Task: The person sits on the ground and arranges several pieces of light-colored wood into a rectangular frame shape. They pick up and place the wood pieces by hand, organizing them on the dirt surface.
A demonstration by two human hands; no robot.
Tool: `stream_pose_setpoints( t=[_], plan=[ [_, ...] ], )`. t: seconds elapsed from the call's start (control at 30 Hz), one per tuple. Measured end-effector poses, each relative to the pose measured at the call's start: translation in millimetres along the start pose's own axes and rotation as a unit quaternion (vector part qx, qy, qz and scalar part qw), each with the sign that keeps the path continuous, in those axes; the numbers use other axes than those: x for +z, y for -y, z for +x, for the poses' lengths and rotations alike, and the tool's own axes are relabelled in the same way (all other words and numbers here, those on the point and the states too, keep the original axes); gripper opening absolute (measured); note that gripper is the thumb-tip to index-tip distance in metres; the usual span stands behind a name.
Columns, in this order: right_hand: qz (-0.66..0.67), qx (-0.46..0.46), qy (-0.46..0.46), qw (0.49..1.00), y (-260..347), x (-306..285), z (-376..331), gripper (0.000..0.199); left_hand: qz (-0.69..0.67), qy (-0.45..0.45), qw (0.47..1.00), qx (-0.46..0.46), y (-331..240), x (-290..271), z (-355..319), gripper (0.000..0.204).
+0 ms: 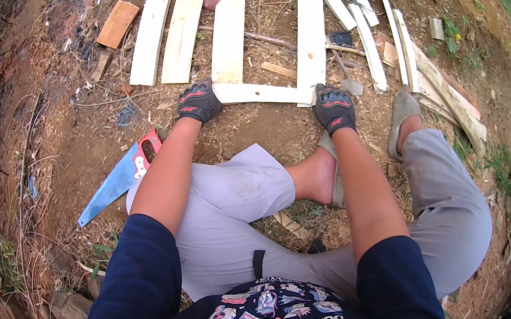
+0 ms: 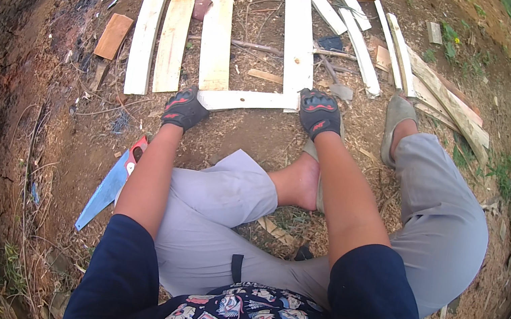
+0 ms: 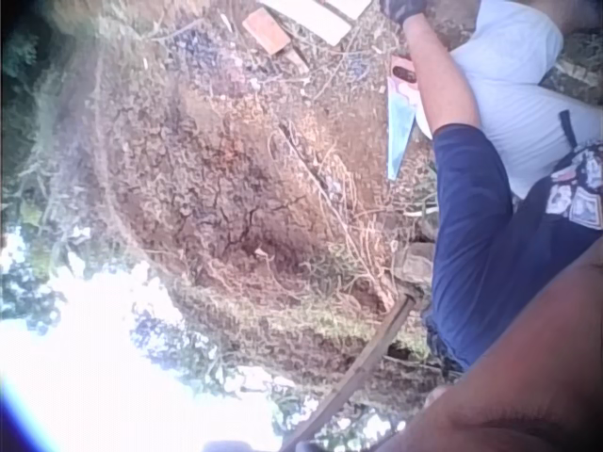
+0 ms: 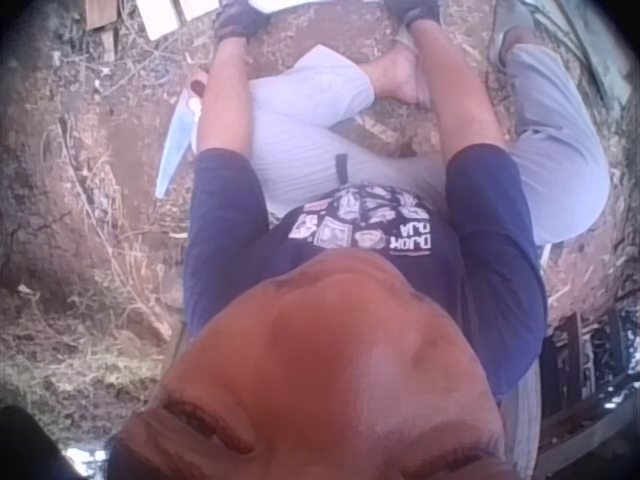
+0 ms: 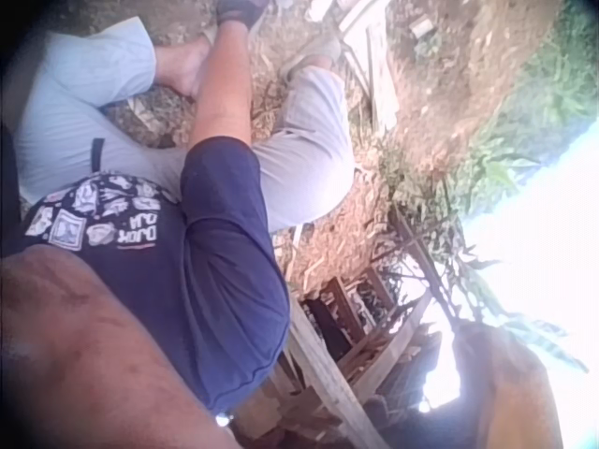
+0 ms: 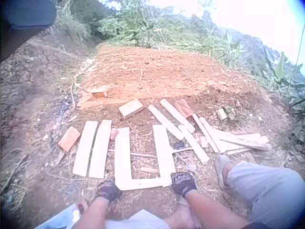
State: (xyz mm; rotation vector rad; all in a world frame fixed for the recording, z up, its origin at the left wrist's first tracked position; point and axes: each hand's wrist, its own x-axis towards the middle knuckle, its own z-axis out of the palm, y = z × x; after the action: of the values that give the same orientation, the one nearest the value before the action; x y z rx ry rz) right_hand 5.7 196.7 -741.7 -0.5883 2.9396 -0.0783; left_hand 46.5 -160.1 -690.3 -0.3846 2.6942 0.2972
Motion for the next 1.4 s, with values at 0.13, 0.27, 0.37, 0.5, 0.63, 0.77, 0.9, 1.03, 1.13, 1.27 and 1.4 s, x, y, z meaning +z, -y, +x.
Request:
stream_pose_setpoints(
  t=[0.13,0.27,0.37,0.5,0.63,0.77,0.9,1.03,1.13,1.27,1.4],
  plan=[
    [0.003,0.003,-0.012,1.000,-1.7,2.8,-1.3,0.021,-0.007,0.012,1.000,-0.004,-7.9,-8.1,-4.6,0.058],
    [-0.002,0.001,-0.001,1.000,2.3,-0.5,0.5,0.022,-0.002,0.005,1.000,0.006,1.0,-3.2,-2.4,0.059],
    [-0.008,0.003,-0.001,1.000,0.5,0.5,-1.0,0.022,-0.013,0.011,1.000,0.015,-3.7,-7.3,-4.1,0.058],
    [-0.008,0.004,-0.002,1.000,0.7,1.8,-0.5,0.022,-0.010,0.008,1.000,0.003,-3.6,-6.8,-3.3,0.058],
    [-0.002,0.004,0.002,1.000,-0.7,2.1,-1.0,0.022,0.011,0.017,1.000,-0.002,-4.4,-4.2,-1.7,0.047],
    [-0.011,-0.001,-0.003,1.000,1.7,1.5,0.9,0.023,-0.003,0.000,1.000,-0.002,7.1,3.8,4.2,0.057],
    [-0.012,0.005,0.011,1.000,-0.7,2.8,0.5,0.023,-0.012,0.022,1.000,0.001,2.1,-1.4,2.4,0.061],
    [-0.003,0.002,0.002,1.000,-1.1,3.2,0.1,0.024,-0.090,0.070,0.993,0.018,13.2,-8.5,5.3,0.066],
    [0.005,0.004,0.002,1.000,0.9,1.9,2.0,0.024,-0.093,0.111,0.989,0.009,28.7,-9.2,18.9,0.063],
    [0.018,0.006,0.011,1.000,-0.4,-2.8,-0.8,0.025,-0.122,0.114,0.986,-0.018,23.8,-12.7,18.6,0.055],
    [0.029,-0.002,0.008,1.000,4.4,-12.8,-2.5,0.027,-0.114,0.107,0.987,-0.038,31.7,-10.4,22.2,0.061]
  ],
)
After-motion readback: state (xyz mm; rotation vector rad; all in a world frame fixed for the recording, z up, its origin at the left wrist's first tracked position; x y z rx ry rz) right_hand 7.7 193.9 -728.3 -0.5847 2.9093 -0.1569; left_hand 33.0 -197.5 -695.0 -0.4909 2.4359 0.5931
